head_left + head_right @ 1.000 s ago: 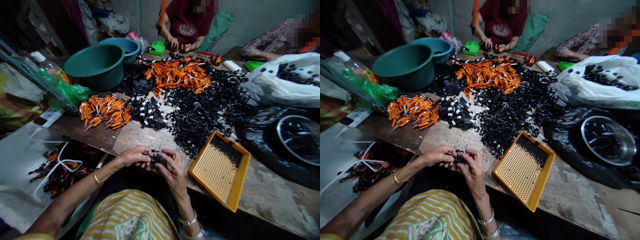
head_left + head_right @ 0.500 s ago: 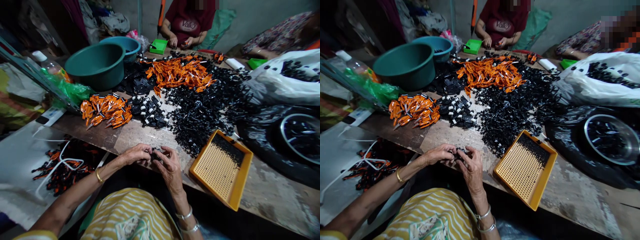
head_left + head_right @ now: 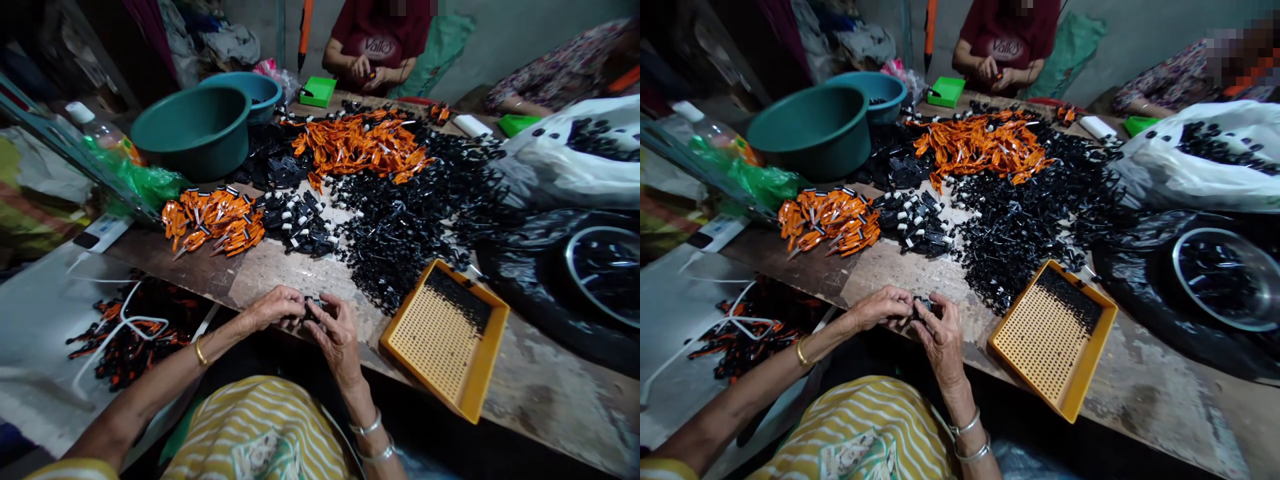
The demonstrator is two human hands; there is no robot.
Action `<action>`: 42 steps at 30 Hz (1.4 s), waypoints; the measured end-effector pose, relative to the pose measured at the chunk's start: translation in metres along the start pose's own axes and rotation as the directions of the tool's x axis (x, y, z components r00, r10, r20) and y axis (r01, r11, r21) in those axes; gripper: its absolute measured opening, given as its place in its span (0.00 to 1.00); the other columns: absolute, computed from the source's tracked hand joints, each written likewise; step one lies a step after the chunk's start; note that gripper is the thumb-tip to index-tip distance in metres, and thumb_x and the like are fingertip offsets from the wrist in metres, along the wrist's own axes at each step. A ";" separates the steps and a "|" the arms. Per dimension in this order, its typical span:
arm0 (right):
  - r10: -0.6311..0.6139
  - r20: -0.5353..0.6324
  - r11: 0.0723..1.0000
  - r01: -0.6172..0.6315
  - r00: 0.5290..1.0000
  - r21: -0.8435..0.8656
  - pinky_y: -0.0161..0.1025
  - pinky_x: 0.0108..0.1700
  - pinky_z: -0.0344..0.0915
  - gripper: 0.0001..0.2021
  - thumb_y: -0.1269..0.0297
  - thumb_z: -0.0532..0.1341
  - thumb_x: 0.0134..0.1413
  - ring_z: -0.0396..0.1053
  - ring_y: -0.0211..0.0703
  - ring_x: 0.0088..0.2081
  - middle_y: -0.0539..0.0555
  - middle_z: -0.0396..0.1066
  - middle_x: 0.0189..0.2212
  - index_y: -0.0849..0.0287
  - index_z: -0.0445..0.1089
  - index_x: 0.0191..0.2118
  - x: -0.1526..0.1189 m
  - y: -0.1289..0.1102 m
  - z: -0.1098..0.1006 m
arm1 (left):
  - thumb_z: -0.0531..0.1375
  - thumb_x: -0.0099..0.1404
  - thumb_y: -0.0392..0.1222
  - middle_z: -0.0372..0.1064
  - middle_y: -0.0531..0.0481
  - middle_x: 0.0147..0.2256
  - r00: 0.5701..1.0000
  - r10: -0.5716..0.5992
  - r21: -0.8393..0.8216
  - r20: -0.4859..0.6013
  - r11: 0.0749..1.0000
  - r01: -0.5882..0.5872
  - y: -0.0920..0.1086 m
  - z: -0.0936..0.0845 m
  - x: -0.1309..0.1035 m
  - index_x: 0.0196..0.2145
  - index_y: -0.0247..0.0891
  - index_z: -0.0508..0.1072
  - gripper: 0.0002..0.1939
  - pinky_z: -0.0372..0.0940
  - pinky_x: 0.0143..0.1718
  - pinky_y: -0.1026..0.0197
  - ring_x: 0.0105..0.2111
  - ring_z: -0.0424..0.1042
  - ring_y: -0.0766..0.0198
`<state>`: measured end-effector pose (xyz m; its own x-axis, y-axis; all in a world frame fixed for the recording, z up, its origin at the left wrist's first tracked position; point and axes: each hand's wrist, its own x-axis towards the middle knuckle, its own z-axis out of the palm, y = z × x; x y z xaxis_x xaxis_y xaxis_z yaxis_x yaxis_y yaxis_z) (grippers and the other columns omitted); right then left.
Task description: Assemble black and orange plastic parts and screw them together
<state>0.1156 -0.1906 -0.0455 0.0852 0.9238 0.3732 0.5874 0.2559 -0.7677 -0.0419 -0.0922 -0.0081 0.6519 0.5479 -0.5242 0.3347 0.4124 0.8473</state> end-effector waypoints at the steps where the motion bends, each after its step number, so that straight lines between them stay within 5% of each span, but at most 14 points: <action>1: 0.001 0.003 1.000 -0.001 1.000 0.018 0.50 0.48 0.66 0.17 0.64 0.60 0.58 0.62 0.49 0.49 0.58 0.62 0.49 0.45 0.68 0.53 -0.001 -0.001 0.000 | 0.57 0.49 0.40 0.62 0.56 0.15 1.000 -0.001 -0.010 -0.030 1.000 0.001 -0.001 0.001 0.000 0.22 0.36 0.66 0.05 0.46 0.15 0.68 0.13 0.55 0.73; 7: 0.265 -0.058 0.933 -0.241 0.962 0.265 0.44 0.45 0.67 0.18 0.60 0.60 0.57 0.67 0.44 0.42 0.57 0.65 0.45 0.53 0.66 0.53 -0.002 -0.008 -0.002 | 0.57 0.47 0.37 0.60 0.58 0.14 0.982 0.049 0.049 -0.185 0.998 -0.041 -0.011 0.008 -0.001 0.22 0.35 0.68 0.03 0.48 0.16 0.67 0.14 0.54 0.72; 11: 0.454 0.192 0.733 -0.487 0.870 0.475 0.39 0.37 0.67 0.13 0.54 0.63 0.52 0.67 0.43 0.34 0.53 0.70 0.32 0.58 0.71 0.39 0.006 -0.014 -0.004 | 0.58 0.48 0.38 0.61 0.57 0.18 0.958 0.176 0.187 -0.226 0.973 -0.135 -0.008 0.011 -0.008 0.24 0.35 0.70 0.04 0.53 0.21 0.67 0.19 0.59 0.70; 14: 0.483 0.280 0.622 -0.550 0.829 0.557 0.35 0.32 0.63 0.13 0.53 0.63 0.51 0.64 0.39 0.29 0.49 0.66 0.26 0.59 0.69 0.32 0.008 -0.019 -0.004 | 0.59 0.50 0.38 0.62 0.56 0.19 0.922 0.325 0.379 -0.209 0.896 -0.230 -0.003 0.014 -0.014 0.24 0.35 0.70 0.04 0.54 0.24 0.67 0.22 0.60 0.69; 21: 0.445 0.151 0.744 -0.458 0.883 0.486 0.34 0.33 0.61 0.11 0.55 0.60 0.55 0.62 0.39 0.31 0.49 0.63 0.27 0.58 0.69 0.31 0.004 -0.026 0.001 | 0.57 0.54 0.36 0.62 0.55 0.18 0.827 0.547 0.647 -0.132 0.679 -0.346 -0.005 0.018 -0.019 0.22 0.35 0.70 0.05 0.55 0.25 0.67 0.20 0.61 0.70; 24: 0.455 0.157 0.676 -0.454 0.877 0.580 0.37 0.41 0.64 0.11 0.56 0.63 0.52 0.66 0.42 0.38 0.52 0.68 0.33 0.57 0.72 0.35 0.004 -0.026 -0.002 | 0.54 0.56 0.35 0.64 0.53 0.19 0.714 0.700 0.777 0.001 0.449 -0.441 -0.003 0.013 -0.018 0.21 0.36 0.68 0.08 0.56 0.24 0.66 0.20 0.63 0.69; 28: 0.550 0.333 0.294 -0.551 0.766 0.781 0.39 0.39 0.68 0.19 0.55 0.67 0.48 0.70 0.41 0.34 0.53 0.72 0.35 0.56 0.70 0.45 0.005 -0.024 -0.011 | 0.53 0.59 0.35 0.63 0.53 0.18 0.402 0.849 0.881 0.343 -0.142 -0.452 0.005 -0.001 -0.017 0.23 0.37 0.67 0.09 0.53 0.22 0.63 0.19 0.61 0.67; 31: 0.525 0.485 0.082 -0.609 0.699 0.789 0.37 0.28 0.70 0.19 0.50 0.67 0.47 0.71 0.40 0.26 0.55 0.73 0.30 0.61 0.72 0.37 0.008 -0.024 -0.013 | 0.53 0.62 0.35 0.65 0.52 0.20 0.267 0.800 0.813 0.537 -0.408 -0.415 0.009 -0.009 -0.015 0.28 0.36 0.69 0.07 0.54 0.22 0.62 0.20 0.63 0.66; 33: 0.479 0.587 0.028 -0.680 0.652 0.732 0.36 0.24 0.70 0.20 0.48 0.67 0.46 0.70 0.39 0.22 0.55 0.73 0.26 0.64 0.71 0.31 0.012 -0.023 -0.012 | 0.53 0.63 0.35 0.65 0.52 0.20 0.224 0.749 0.751 0.624 -0.496 -0.436 0.009 -0.011 -0.013 0.30 0.36 0.69 0.07 0.54 0.22 0.61 0.20 0.64 0.66; 37: 0.444 0.703 -0.009 -0.781 0.556 0.624 0.30 0.19 0.67 0.19 0.52 0.71 0.40 0.67 0.34 0.16 0.52 0.71 0.19 0.64 0.69 0.25 0.017 -0.021 -0.005 | 0.53 0.64 0.36 0.69 0.50 0.23 0.208 0.673 0.666 0.710 -0.545 -0.510 0.010 -0.012 -0.010 0.28 0.39 0.69 0.08 0.53 0.23 0.61 0.23 0.66 0.66; 42: 0.433 0.739 -0.027 -0.812 0.517 0.584 0.30 0.20 0.67 0.19 0.54 0.73 0.36 0.65 0.33 0.15 0.50 0.68 0.14 0.62 0.67 0.25 0.015 -0.016 0.000 | 0.53 0.63 0.38 0.71 0.48 0.26 0.171 0.588 0.589 0.791 -0.655 -0.473 0.011 -0.014 -0.010 0.24 0.41 0.69 0.11 0.55 0.24 0.59 0.24 0.67 0.64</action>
<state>0.1078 -0.1806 -0.0273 -0.2963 0.7984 -0.5241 -0.5547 -0.5906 -0.5861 -0.0547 -0.0826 0.0052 0.8461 -0.2397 0.4762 -0.1269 -0.9581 -0.2567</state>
